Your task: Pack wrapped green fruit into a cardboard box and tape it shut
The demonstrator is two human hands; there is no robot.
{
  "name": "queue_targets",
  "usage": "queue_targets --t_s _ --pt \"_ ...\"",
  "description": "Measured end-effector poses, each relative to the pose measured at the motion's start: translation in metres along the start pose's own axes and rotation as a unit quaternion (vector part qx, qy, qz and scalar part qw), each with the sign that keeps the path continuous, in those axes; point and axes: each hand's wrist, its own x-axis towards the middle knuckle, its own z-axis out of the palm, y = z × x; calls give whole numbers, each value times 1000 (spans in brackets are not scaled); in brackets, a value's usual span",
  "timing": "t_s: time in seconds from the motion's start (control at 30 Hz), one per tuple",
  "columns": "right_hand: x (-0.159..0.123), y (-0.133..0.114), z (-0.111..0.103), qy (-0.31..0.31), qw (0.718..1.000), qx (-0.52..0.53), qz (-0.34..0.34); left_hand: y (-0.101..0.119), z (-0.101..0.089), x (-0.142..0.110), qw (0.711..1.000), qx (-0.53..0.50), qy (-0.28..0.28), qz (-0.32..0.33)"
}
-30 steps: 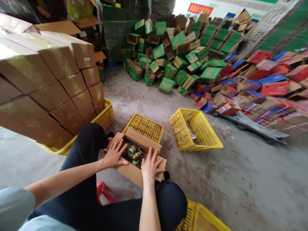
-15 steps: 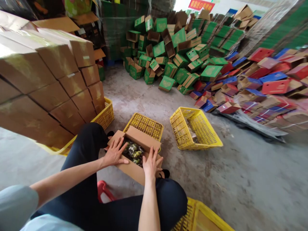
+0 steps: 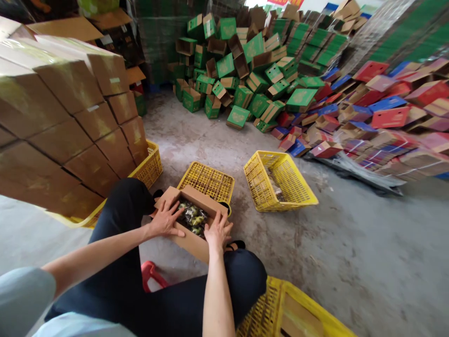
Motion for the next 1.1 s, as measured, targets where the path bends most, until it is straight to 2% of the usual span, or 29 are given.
queue_targets --t_s 0.1,0.2,0.27,0.3,0.43,0.53,0.67,0.8,0.97,1.03,1.1 --pt "-5 -2 -2 1 1000 14 12 0 -4 -1 1000 -4 -4 -3" --pt "-18 -3 -6 102 993 53 5 2 -5 -5 1000 1 4 -3" --pt "-28 -1 -7 167 981 91 -46 6 -6 -5 1000 5 12 -1" --pt "-32 1 -7 172 975 113 -85 9 -7 -4 1000 5 13 4" --pt "-35 2 2 80 960 150 -221 23 -13 7 999 -11 6 31" --pt "-24 -9 13 7 958 127 -256 22 -16 17 1000 -8 17 8" --pt "-7 -24 16 -62 967 109 -222 2 -12 23 998 1 22 -64" --pt "-3 -26 2 -53 984 84 -151 -10 -6 22 996 -4 17 -93" --pt "-24 -12 -20 11 999 -15 -30 -8 -5 22 997 -22 49 -61" --pt "-37 -6 -22 27 997 -55 -39 -8 -4 23 998 -48 45 -23" --pt "-46 -3 -22 46 993 -74 -84 -8 -1 27 997 -77 13 28"
